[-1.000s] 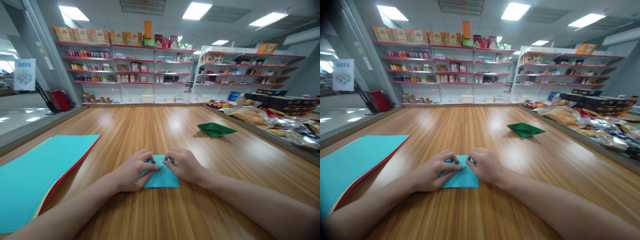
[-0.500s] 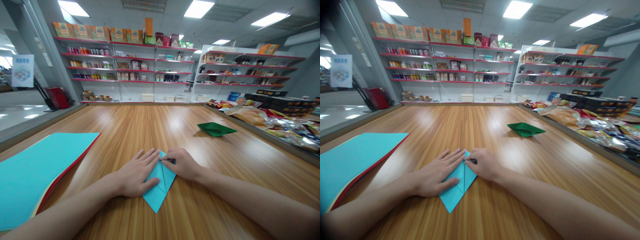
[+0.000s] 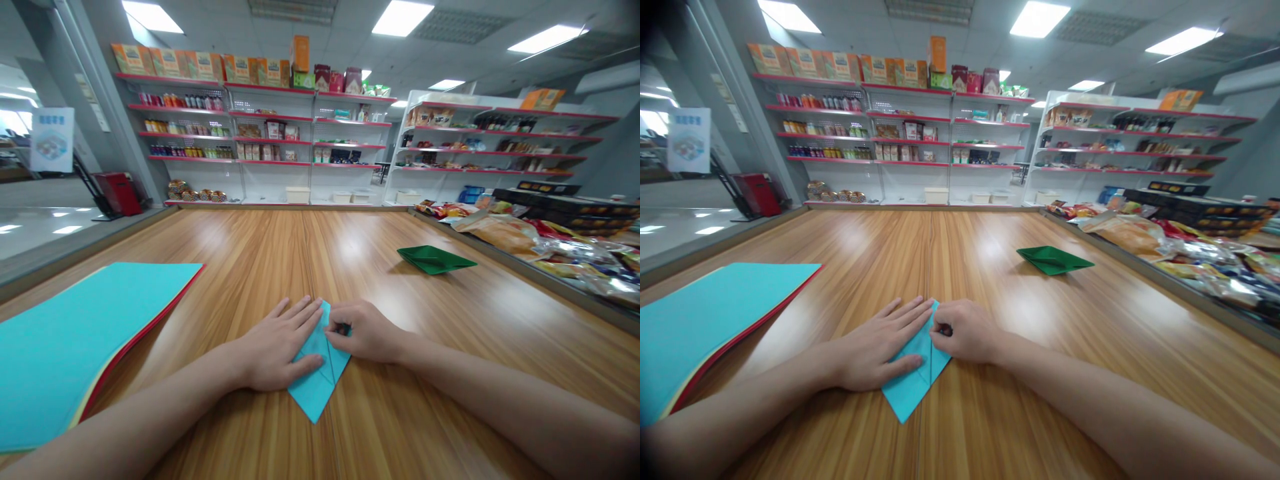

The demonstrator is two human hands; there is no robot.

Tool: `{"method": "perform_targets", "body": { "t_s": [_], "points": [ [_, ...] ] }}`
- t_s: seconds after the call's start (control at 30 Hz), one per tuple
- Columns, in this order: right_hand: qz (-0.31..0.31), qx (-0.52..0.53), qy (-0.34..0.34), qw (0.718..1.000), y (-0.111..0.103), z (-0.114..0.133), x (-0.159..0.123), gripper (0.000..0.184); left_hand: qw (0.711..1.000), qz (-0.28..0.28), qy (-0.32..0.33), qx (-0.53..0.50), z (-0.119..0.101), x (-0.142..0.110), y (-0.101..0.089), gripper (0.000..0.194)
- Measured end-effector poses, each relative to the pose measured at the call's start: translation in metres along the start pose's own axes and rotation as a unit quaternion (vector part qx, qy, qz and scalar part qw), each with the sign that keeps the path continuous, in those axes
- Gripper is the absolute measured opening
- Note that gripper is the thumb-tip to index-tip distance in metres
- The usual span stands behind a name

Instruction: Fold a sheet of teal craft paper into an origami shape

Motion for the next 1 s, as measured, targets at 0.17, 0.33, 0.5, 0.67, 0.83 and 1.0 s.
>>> {"method": "perform_targets", "body": {
  "t_s": [0.17, 0.33, 0.5, 0.67, 0.83, 1.0],
  "points": [
    [0.045, 0.018, -0.041, 0.998, -0.004, 0.006, 0.000, 0.017, 1.000, -0.001, 0.000, 0.001, 0.000, 0.000, 0.002, 0.074],
    [0.054, 0.052, -0.081, 0.994, -0.008, 0.007, 0.001, 0.019, 1.000, -0.006, 0.002, -0.004, 0.000, 0.001, 0.002, 0.074],
    [0.074, 0.084, -0.116, 0.987, -0.010, 0.011, -0.003, 0.016, 1.000, -0.011, 0.006, -0.013, 0.001, 0.001, 0.002, 0.074],
    [0.092, 0.089, -0.123, 0.984, -0.011, 0.014, -0.006, 0.017, 1.000, -0.014, 0.007, -0.007, 0.001, 0.001, 0.002, 0.074],
    [0.115, 0.115, -0.141, 0.977, -0.012, 0.016, -0.009, 0.013, 1.000, -0.012, 0.005, -0.003, 0.001, 0.001, 0.003, 0.074],
    [0.148, 0.140, -0.170, 0.964, -0.013, 0.018, -0.010, 0.014, 1.000, -0.008, 0.003, -0.002, 0.001, 0.001, 0.004, 0.076]
  ]
}}
Point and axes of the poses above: each hand's wrist, its own x-axis towards the middle knuckle, its own y-axis out of the palm, z = x × y, the point moved 1 cm from there along x, towards the middle knuckle, and after that the axes turned 7 degrees about -y, right-handed, at the moved point
